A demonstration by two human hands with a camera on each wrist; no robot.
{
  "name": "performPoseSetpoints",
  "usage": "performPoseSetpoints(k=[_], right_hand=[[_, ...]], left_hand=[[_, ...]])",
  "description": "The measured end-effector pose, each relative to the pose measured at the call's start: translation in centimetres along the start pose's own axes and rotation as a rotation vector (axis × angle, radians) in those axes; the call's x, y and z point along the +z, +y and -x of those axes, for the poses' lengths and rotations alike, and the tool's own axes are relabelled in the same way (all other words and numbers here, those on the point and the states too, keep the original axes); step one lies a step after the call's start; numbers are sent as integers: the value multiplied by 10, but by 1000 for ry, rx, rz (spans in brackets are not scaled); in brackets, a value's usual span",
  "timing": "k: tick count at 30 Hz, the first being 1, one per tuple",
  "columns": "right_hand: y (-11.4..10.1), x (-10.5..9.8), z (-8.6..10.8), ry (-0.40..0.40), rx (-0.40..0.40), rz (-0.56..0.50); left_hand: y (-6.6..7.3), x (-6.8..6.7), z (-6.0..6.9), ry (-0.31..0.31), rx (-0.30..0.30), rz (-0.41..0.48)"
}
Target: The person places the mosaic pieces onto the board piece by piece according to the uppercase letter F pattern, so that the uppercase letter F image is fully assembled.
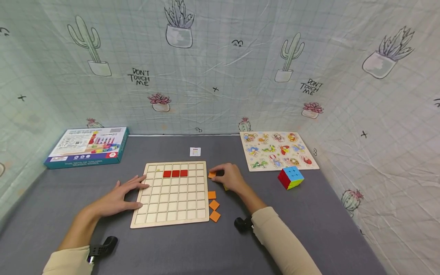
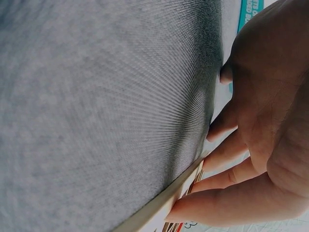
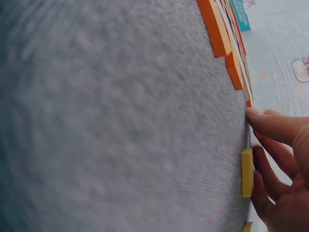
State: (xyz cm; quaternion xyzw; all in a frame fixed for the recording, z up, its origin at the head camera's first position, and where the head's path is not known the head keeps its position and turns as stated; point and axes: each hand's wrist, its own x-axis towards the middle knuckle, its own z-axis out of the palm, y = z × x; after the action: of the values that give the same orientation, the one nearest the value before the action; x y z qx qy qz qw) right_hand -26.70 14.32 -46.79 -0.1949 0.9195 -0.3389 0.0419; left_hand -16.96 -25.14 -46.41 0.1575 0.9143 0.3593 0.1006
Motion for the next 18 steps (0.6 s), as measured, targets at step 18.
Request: performPoseSetpoints(k=[18], right_hand=[[-1,-10,-1,-9,-27,-51]], left_hand=[[0,0,0,4,0,-1]])
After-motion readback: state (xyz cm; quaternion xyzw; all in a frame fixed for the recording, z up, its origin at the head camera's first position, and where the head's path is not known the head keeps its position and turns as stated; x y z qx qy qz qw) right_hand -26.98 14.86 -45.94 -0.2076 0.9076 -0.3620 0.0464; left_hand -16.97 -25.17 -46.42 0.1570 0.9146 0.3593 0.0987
